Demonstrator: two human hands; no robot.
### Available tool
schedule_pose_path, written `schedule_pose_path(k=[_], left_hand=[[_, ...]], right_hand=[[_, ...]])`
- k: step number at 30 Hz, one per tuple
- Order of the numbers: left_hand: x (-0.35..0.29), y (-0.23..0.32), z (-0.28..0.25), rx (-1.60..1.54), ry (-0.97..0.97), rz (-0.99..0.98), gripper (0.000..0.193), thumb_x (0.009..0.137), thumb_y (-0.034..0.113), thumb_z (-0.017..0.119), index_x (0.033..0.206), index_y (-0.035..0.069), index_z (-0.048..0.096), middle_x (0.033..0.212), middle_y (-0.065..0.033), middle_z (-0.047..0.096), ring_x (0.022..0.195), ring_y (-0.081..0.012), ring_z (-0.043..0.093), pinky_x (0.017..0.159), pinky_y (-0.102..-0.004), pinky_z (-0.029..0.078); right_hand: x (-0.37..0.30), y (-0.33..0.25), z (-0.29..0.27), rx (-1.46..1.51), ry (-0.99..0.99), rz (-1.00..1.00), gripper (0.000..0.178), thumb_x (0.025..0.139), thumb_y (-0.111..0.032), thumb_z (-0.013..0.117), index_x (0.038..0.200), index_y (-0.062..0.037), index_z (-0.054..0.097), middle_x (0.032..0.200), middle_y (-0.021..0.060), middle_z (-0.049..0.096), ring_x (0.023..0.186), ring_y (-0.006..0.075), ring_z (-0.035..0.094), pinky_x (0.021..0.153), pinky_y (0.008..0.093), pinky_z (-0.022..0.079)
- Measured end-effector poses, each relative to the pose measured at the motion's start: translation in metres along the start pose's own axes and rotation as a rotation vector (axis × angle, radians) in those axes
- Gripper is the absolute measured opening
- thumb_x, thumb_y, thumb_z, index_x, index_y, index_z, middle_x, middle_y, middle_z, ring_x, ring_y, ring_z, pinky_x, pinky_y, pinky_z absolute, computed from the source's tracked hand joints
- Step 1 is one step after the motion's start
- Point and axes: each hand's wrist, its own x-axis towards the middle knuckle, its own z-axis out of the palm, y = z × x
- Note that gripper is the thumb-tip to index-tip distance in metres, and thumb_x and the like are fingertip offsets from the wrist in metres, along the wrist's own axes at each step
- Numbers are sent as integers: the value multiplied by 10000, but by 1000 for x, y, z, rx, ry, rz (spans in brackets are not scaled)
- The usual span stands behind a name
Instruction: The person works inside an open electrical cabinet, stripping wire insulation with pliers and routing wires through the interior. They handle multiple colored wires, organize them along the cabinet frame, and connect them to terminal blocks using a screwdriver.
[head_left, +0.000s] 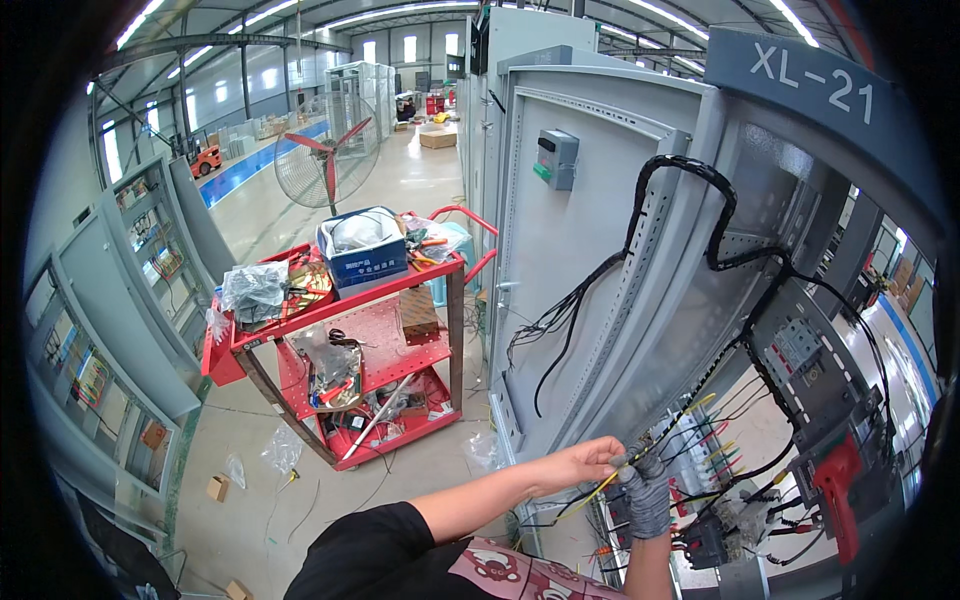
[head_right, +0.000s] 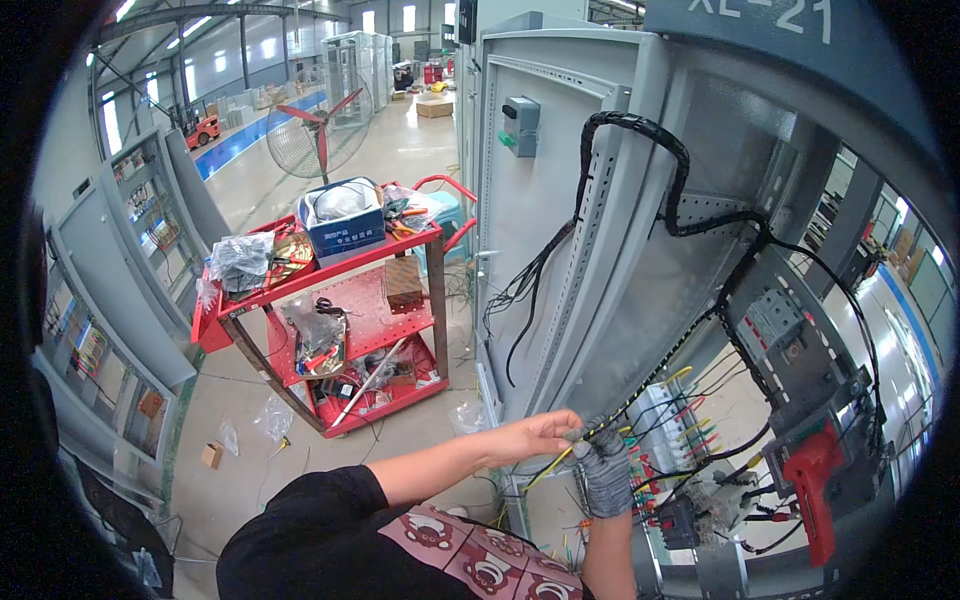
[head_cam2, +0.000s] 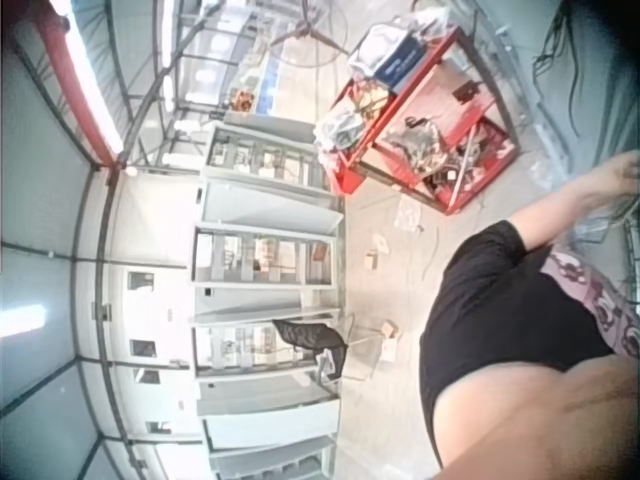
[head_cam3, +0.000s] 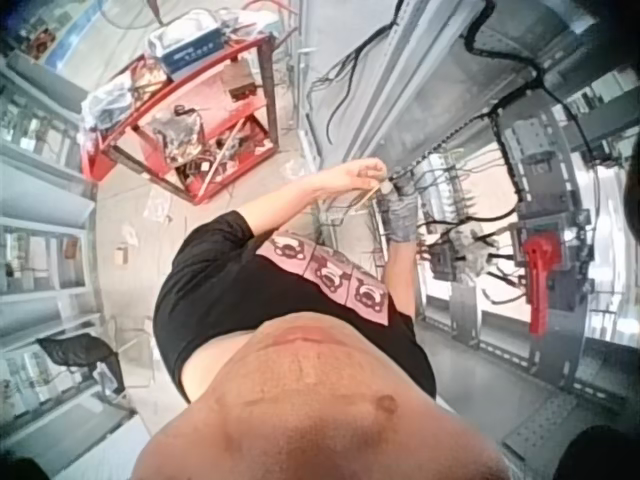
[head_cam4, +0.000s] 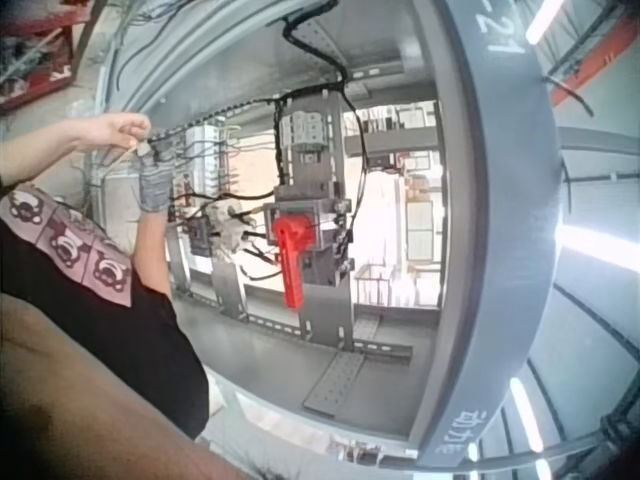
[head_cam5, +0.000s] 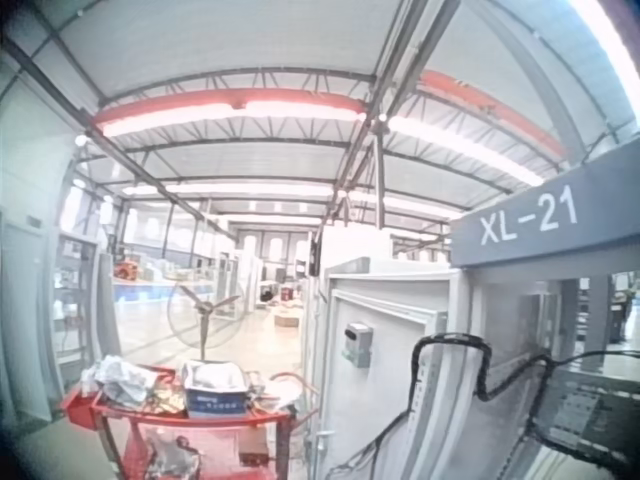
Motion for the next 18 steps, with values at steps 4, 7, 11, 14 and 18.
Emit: schedule_pose_path(k=[4, 7, 11, 14, 18], left_hand=[[0, 1, -2, 412, 99, 85, 86, 917, 85, 478, 995, 50, 487, 907, -16, 538, 874, -113, 514, 778, -277, 410], [-5, 2, 1, 984, 282, 229, 108, 921, 136, 469, 932, 34, 500, 863, -109, 551, 842, -247, 554, 734, -355, 429], [-16, 5, 20, 1314, 419, 162, 205, 911, 220, 472, 848, 27, 501, 795, -174, 548, 790, -382, 547, 684, -442, 445], [-29, -2, 35, 1451, 336, 158, 222, 899, 242, 486, 817, 36, 504, 746, -151, 559, 742, -375, 565, 653, -462, 452], [-40, -2, 35, 1368, 391, 357, 156, 906, 186, 471, 865, 39, 502, 746, -131, 544, 745, -346, 554, 701, -426, 452]], right_hand=[[-2, 11, 4, 38, 110, -39, 139, 805, -146, 679, 869, -48, 604, 858, 32, 634, 792, 110, 554, 730, 260, 452], [2, 46, -10, -98, 219, 15, 151, 821, -173, 667, 881, -40, 629, 807, 15, 627, 717, 96, 552, 637, 241, 442], [11, 58, -19, -388, 224, 51, 156, 821, -150, 647, 776, -9, 599, 682, 52, 579, 597, 125, 438, 571, 314, 390], [7, 26, 2, -440, 152, 76, 148, 827, -124, 626, 776, 12, 598, 683, 62, 584, 589, 123, 465, 562, 306, 407], [0, 21, -5, -437, 125, 62, 109, 834, -80, 580, 794, 21, 596, 697, 59, 590, 616, 114, 508, 586, 290, 435]])
